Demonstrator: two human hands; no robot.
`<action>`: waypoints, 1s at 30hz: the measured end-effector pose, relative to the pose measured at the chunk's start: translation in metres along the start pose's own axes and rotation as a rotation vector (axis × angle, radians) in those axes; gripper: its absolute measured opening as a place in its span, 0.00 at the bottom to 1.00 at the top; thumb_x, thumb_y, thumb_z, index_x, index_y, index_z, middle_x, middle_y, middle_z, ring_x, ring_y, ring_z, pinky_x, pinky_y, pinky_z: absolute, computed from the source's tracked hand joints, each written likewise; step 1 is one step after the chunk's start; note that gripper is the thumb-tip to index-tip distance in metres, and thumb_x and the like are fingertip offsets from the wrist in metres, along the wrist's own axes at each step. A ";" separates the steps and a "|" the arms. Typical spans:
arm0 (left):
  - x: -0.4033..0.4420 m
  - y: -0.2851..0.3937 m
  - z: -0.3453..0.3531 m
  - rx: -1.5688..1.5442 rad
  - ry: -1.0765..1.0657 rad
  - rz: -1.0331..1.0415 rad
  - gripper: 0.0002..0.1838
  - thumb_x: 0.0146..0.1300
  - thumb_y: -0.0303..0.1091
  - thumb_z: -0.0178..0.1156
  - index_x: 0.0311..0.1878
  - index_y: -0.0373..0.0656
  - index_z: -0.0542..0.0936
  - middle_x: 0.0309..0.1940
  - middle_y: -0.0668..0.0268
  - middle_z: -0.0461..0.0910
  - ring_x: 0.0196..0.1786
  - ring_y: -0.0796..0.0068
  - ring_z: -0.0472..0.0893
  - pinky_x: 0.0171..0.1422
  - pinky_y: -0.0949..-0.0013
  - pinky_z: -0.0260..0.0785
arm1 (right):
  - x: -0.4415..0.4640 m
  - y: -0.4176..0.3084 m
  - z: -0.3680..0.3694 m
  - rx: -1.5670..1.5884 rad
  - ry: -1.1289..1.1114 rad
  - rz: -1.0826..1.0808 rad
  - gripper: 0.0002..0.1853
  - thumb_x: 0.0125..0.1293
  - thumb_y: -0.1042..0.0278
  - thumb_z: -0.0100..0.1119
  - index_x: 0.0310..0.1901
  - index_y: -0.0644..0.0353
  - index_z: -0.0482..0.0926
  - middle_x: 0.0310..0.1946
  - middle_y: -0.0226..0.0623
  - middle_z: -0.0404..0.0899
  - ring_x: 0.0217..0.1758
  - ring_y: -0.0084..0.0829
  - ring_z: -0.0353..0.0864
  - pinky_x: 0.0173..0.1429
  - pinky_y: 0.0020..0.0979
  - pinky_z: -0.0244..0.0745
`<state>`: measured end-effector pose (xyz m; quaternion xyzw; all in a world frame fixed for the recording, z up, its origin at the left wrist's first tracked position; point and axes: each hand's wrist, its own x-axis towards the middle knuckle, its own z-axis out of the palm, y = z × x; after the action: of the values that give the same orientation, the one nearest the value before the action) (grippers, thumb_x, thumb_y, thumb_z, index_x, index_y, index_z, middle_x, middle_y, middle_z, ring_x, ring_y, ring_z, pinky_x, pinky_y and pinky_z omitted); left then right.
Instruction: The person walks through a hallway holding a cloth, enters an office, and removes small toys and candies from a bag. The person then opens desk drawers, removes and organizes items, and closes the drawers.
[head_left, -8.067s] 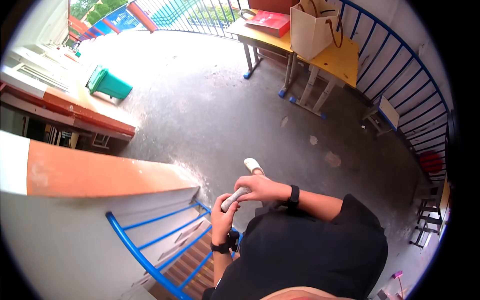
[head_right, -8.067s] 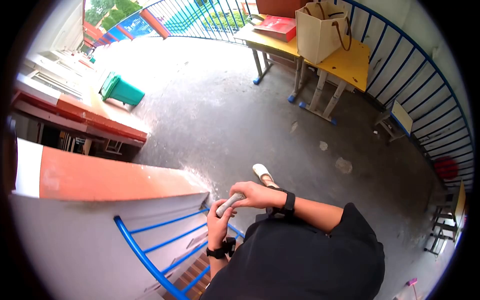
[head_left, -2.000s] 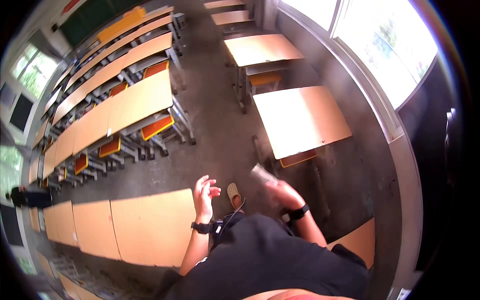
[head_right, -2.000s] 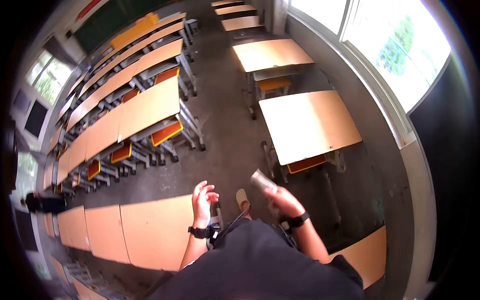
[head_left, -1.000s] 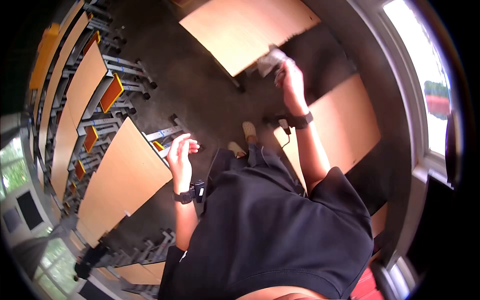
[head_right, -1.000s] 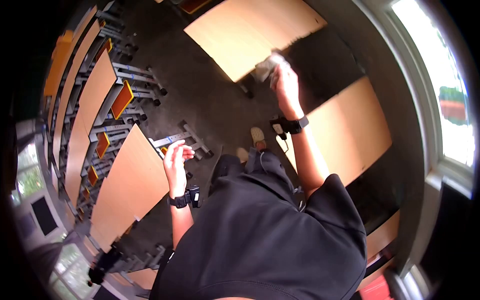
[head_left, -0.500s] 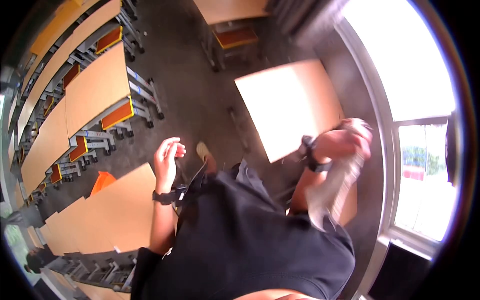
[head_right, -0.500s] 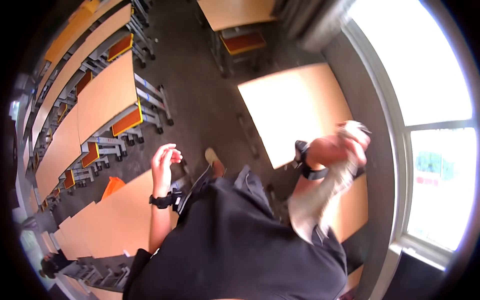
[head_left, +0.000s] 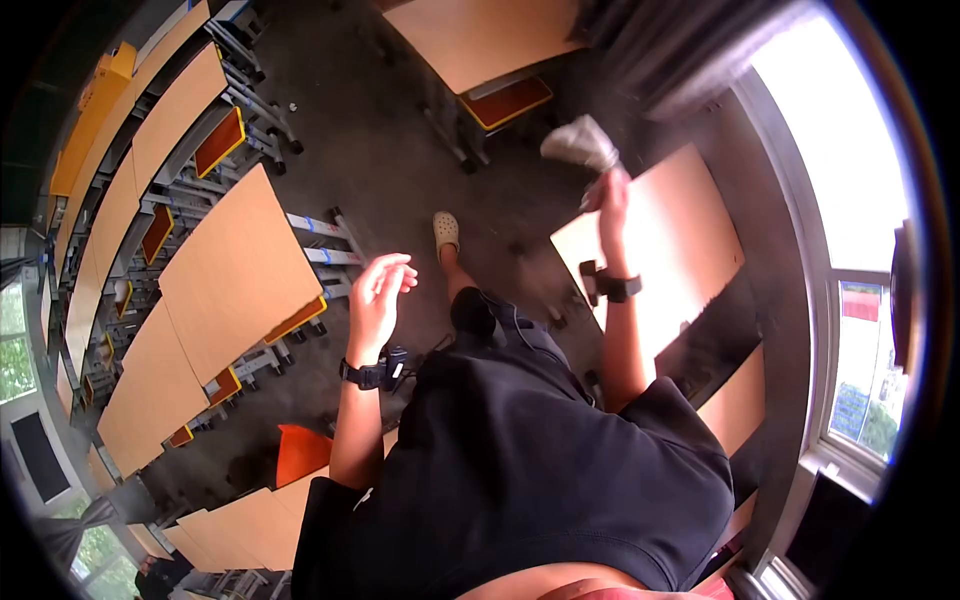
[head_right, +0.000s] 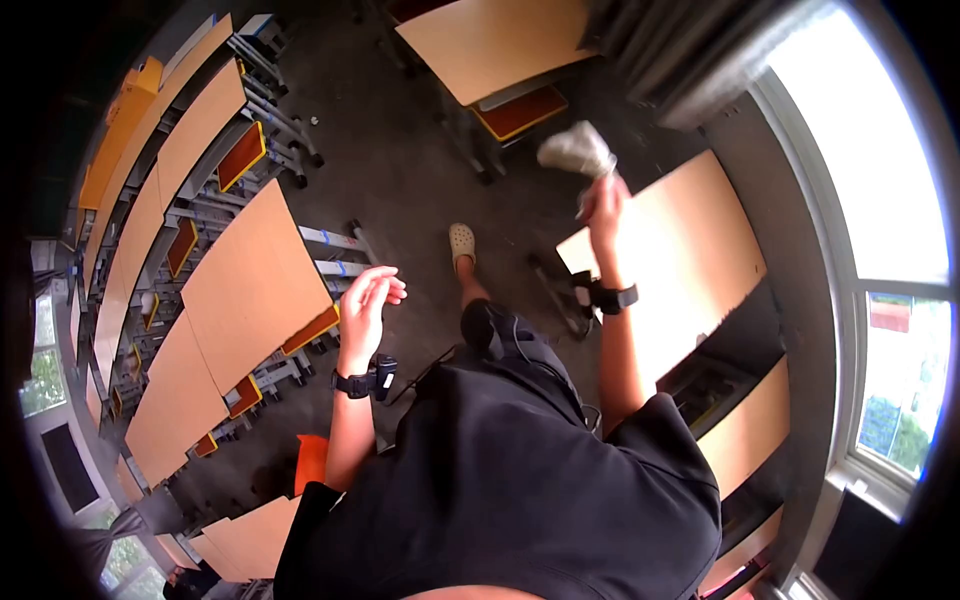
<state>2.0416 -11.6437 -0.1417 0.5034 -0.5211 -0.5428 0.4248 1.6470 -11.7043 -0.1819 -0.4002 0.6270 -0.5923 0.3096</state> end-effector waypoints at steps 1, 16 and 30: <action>0.016 0.003 -0.007 0.020 -0.004 -0.020 0.13 0.80 0.32 0.55 0.57 0.35 0.82 0.42 0.61 0.87 0.44 0.75 0.86 0.51 0.71 0.78 | 0.014 -0.059 0.017 -0.102 0.096 -0.130 0.21 0.85 0.55 0.42 0.37 0.58 0.78 0.21 0.31 0.72 0.21 0.26 0.70 0.29 0.33 0.65; 0.245 0.003 -0.185 -0.080 0.307 -0.187 0.11 0.80 0.31 0.55 0.56 0.36 0.82 0.42 0.63 0.86 0.45 0.77 0.84 0.53 0.72 0.77 | 0.229 0.055 0.278 -0.554 0.212 -0.535 0.11 0.75 0.64 0.50 0.43 0.58 0.82 0.34 0.44 0.83 0.35 0.40 0.83 0.36 0.46 0.77; 0.573 0.064 -0.372 0.150 0.250 -0.051 0.11 0.74 0.32 0.59 0.53 0.39 0.85 0.40 0.59 0.89 0.44 0.72 0.88 0.51 0.68 0.79 | 0.518 0.012 0.610 -0.242 -0.353 -0.038 0.21 0.81 0.55 0.42 0.45 0.63 0.82 0.34 0.50 0.82 0.38 0.42 0.82 0.41 0.45 0.75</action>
<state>2.3299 -12.2660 -0.1186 0.6105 -0.4904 -0.4460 0.4334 1.9182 -12.4565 -0.2147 -0.5438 0.6221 -0.4390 0.3529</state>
